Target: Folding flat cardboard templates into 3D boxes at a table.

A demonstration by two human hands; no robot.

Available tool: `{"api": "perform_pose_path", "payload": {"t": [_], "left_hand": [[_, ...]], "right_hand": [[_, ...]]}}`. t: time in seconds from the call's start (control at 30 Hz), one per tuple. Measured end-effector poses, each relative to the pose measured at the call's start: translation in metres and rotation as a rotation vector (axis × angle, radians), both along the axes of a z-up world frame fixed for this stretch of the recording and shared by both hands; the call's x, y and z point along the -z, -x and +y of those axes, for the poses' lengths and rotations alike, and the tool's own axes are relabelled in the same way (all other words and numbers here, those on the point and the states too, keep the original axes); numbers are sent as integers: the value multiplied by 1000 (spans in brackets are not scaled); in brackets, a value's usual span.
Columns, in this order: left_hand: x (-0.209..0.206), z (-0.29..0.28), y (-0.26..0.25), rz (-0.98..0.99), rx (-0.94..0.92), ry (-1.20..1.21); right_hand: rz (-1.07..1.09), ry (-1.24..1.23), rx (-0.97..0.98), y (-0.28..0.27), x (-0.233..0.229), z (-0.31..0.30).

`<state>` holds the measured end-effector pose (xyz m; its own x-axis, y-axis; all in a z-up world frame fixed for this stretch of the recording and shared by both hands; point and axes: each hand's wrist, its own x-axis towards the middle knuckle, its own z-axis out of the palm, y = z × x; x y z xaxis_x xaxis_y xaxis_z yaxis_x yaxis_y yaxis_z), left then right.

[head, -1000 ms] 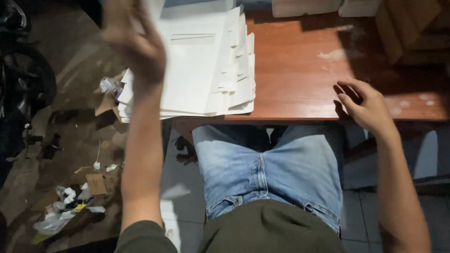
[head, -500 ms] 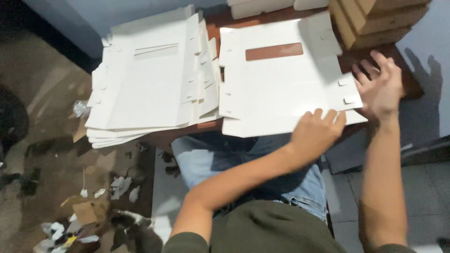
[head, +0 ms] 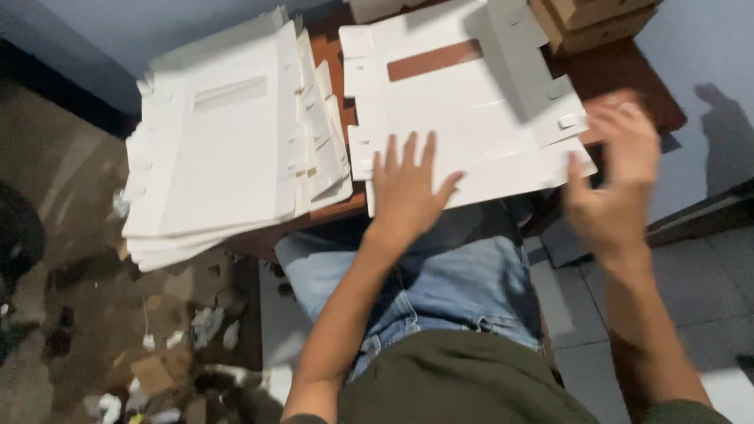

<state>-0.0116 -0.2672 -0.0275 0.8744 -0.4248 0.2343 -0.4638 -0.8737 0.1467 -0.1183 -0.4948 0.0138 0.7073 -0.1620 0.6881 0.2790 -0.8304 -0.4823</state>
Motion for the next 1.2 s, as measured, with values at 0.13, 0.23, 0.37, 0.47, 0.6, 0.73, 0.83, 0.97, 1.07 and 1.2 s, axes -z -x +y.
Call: {"api": "perform_pose_path", "payload": {"t": [0.13, 0.23, 0.37, 0.47, 0.6, 0.73, 0.83, 0.97, 1.07, 1.2], "left_hand": [[-16, 15, -10, 164, 73, -40], [-23, 14, -23, 226, 19, -22], [-13, 27, -4, 283, -55, -3], [-22, 29, 3, 291, -61, 41], [9, 31, 2, 144, -93, 12], [-7, 30, -12, 166, -51, -49], [-9, 20, -42, -299, 23, 74], [-11, 1, -81, -118, 266, 52], [-35, -9, -98, 92, 183, -11], [-29, -8, -132, 191, -82, -106]], "right_hand": [[-83, 139, -222, -61, 22, 15], [229, 375, -167, -126, 23, 29], [655, 537, -139, -172, 21, 50], [804, 455, -112, -183, 19, 41], [969, 60, -165, -153, -3, 28], [1046, 243, -15, -140, -4, 26], [1025, 262, 7, -144, -5, 21], [1110, 401, 15, -152, -30, 31], [1084, 350, -58, -168, -53, 34], [944, 181, -98, -228, -29, 12]]}}
